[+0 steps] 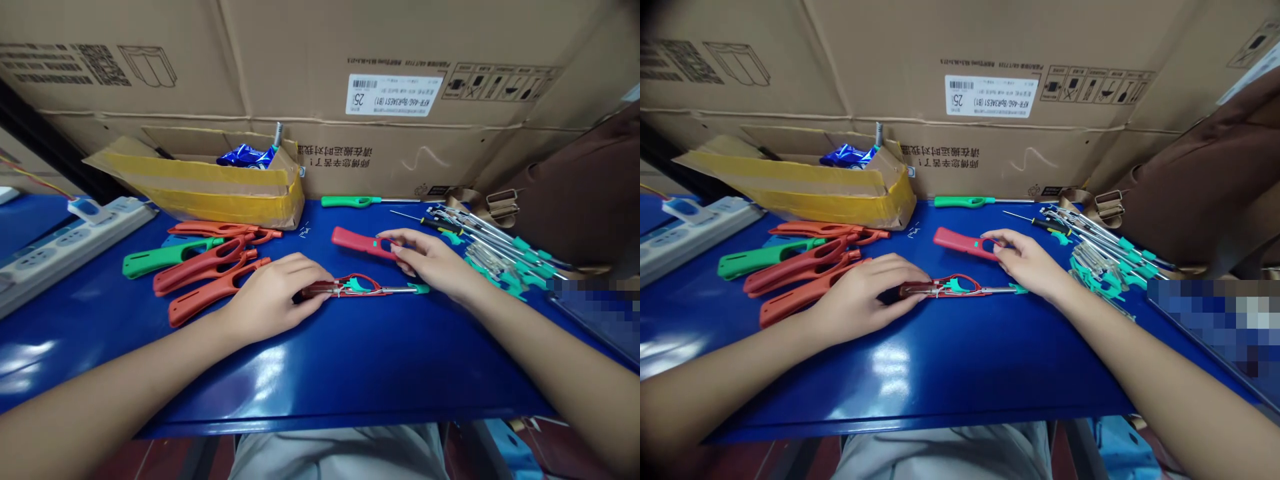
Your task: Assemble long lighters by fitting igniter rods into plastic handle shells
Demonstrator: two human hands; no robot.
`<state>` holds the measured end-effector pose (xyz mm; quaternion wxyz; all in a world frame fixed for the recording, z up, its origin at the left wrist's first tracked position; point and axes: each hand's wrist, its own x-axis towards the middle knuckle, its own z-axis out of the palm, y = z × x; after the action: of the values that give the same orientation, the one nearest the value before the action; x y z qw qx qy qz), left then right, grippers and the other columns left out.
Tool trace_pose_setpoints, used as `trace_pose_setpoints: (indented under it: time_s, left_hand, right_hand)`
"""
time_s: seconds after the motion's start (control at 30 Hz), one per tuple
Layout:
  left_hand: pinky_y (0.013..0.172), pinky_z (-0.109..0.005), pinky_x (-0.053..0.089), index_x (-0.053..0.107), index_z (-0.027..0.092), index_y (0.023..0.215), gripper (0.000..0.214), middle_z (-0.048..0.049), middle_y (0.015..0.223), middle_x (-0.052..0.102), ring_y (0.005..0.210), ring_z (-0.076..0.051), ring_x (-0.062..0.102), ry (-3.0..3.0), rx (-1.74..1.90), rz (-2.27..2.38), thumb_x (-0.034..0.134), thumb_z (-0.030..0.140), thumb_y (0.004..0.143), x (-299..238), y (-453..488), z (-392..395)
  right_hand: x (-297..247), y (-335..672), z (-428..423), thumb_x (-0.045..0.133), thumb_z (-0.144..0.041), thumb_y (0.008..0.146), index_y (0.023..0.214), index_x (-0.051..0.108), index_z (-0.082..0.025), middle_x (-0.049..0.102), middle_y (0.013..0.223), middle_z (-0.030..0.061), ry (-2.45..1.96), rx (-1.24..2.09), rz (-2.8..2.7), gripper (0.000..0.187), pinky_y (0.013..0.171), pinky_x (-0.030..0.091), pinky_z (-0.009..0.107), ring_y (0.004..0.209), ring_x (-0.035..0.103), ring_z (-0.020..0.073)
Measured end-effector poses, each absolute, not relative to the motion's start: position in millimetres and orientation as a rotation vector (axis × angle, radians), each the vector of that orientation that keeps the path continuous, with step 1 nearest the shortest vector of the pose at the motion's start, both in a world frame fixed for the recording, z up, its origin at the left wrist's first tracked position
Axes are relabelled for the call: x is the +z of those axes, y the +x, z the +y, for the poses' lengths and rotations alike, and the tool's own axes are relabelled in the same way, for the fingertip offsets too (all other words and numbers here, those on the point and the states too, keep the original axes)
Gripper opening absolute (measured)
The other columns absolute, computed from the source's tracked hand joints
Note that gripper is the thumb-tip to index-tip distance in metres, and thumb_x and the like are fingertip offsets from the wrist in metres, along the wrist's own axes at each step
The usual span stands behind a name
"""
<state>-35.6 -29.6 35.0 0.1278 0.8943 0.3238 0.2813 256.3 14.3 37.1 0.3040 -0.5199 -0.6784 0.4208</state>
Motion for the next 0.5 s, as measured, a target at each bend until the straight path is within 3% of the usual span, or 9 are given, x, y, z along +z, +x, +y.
trace_pose_setpoints:
  time_s: [0.13, 0.3, 0.5]
  left_hand:
    - [0.099, -0.038, 0.052, 0.065, 0.018, 0.121, 0.028, -0.0101, 0.120, 0.068, 0.113, -0.023, 0.062, 2.638, 0.956, 1.031, 0.064, 0.024, 0.094, 37.5, -34.2, -32.1]
    - [0.104, -0.043, 0.049, 0.062, 0.019, 0.129, 0.038, -0.0120, 0.128, 0.064, 0.120, -0.026, 0.059, 2.687, 0.959, 1.082, 0.067, 0.033, 0.094, 37.9, -35.4, -30.0]
    - [0.093, -0.034, 0.055, 0.065, 0.016, 0.126, 0.032, -0.0101, 0.117, 0.071, 0.106, -0.021, 0.067, 2.729, 0.844, 0.988, 0.062, 0.030, 0.098, 36.9, -40.3, -23.4]
  right_hand:
    - [36.5, 251.6, 5.6, 0.070, -0.038, 0.085, 0.126, 0.062, -0.019, 0.057, 0.091, 0.0022, -1.239, 1.020, -1.945, 0.046, 0.063, 0.050, 0.026, 0.073, 0.055, 0.0130]
    - [40.6, 248.0, -5.0, 0.066, -0.038, 0.091, 0.128, 0.064, -0.024, 0.056, 0.098, 0.0038, -1.129, 0.872, -2.194, 0.040, 0.067, 0.052, 0.025, 0.080, 0.056, 0.0141]
    - [38.7, 245.7, -8.3, 0.065, -0.036, 0.095, 0.131, 0.061, -0.022, 0.059, 0.096, 0.0045, -1.013, 0.588, -2.401, 0.039, 0.075, 0.051, 0.028, 0.084, 0.058, 0.0167]
